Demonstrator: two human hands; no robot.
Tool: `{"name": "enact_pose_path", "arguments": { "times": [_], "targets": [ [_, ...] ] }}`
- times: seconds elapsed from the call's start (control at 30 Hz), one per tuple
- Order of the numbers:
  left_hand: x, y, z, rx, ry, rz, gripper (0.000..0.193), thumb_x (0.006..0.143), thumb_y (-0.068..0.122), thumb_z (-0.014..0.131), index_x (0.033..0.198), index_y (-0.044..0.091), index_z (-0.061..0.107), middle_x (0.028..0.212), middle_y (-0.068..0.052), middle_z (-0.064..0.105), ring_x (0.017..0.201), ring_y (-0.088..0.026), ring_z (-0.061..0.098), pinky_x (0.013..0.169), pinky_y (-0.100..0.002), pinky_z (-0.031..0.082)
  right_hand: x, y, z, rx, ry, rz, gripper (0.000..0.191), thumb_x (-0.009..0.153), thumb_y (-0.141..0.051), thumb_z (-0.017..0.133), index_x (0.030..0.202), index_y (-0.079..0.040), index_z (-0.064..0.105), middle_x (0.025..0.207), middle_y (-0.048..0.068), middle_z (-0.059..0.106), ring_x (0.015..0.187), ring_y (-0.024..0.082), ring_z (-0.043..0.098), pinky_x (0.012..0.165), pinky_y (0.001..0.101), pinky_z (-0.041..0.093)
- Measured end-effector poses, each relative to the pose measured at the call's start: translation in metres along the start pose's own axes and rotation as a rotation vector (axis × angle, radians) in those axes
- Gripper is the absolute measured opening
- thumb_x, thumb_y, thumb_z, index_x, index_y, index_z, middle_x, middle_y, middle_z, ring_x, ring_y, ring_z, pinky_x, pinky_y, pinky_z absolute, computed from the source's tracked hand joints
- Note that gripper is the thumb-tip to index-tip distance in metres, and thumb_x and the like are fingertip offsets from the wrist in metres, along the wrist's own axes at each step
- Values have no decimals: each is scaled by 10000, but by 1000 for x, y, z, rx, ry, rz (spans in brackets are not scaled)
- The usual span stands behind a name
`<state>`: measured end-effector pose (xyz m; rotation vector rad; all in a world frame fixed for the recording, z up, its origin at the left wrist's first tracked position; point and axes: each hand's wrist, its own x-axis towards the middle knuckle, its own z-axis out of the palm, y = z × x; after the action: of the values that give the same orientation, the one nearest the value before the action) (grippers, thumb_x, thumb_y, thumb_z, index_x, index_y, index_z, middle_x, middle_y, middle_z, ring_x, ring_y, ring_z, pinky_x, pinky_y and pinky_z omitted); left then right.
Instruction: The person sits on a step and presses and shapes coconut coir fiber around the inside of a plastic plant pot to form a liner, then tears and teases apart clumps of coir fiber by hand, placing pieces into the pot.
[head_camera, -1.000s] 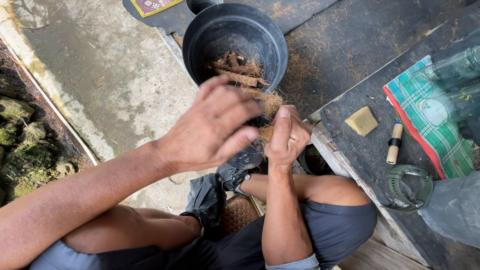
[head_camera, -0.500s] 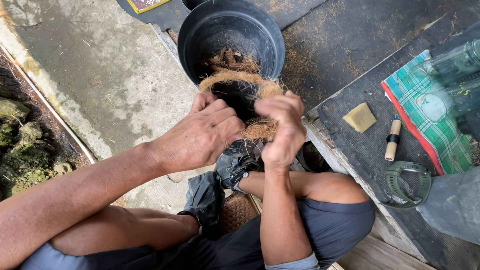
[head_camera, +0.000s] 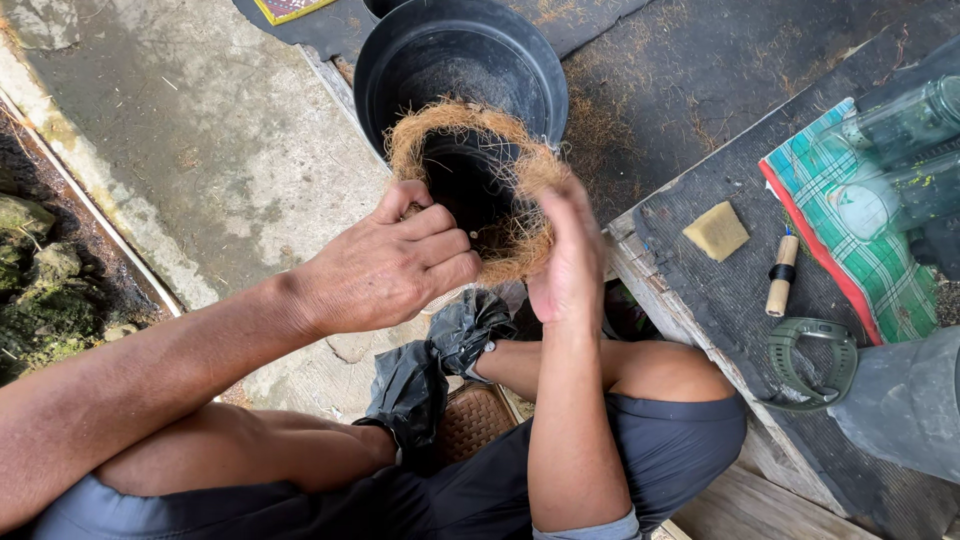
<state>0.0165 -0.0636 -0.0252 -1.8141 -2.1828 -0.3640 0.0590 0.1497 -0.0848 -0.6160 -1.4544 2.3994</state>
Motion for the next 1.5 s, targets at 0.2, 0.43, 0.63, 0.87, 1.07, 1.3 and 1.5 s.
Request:
{"name": "enact_pose_path", "arguments": {
  "times": [0.2,0.43,0.63,0.87,1.07,1.3,1.5],
  "targets": [
    [-4,-7,10,167,-117,74,222,912,174,610,1119,133,675,986,-10,618,1143,-205,571,1189,-510,300,5,24,-1,-63,-105,-71,494,971,65,526,1465,55,544,1215,116,703,1027,142,639,919,281,509],
    [-9,-20,24,-103,150,-379,801,956,643,594,1558,179,338,1565,-233,321,1526,-394,286,1234,-650,219,12,30,-2,-173,137,-90,521,991,71,465,1507,3,488,1136,183,717,729,168,510,606,317,448],
    [8,-41,56,-1082,180,-1217,1102,800,831,459,1627,217,69,1652,-196,145,1527,-431,201,1161,-701,232,15,34,0,-205,100,-191,514,955,92,458,1456,-9,516,1131,115,707,592,27,480,471,200,399],
    [-8,-17,97,-1692,325,-1156,1163,728,792,584,1625,206,130,1633,-203,283,1517,-413,290,1158,-679,317,8,45,-5,-276,147,-154,497,919,95,450,1389,-29,548,1108,97,706,543,36,450,418,209,366],
    [-27,-11,100,-1628,437,-1093,1155,739,655,717,1643,186,173,1609,-213,327,1501,-377,314,1205,-607,279,3,57,-3,-375,95,-431,428,986,88,440,1387,9,566,1279,128,672,1097,139,636,990,274,511],
    [-34,1,97,-1548,510,-1090,1053,762,507,715,1621,128,238,1579,-203,372,1498,-349,361,1231,-563,296,2,61,-4,-193,38,-472,519,982,-110,485,1485,16,510,1428,156,604,1194,216,637,1075,380,505],
    [-40,-5,87,-1210,282,-1125,998,692,413,695,1579,176,305,1465,-199,457,1443,-359,428,1185,-590,376,9,51,-10,-202,19,-315,745,965,-407,541,1567,20,442,1640,205,437,1451,273,402,1241,448,246]
  ]
}}
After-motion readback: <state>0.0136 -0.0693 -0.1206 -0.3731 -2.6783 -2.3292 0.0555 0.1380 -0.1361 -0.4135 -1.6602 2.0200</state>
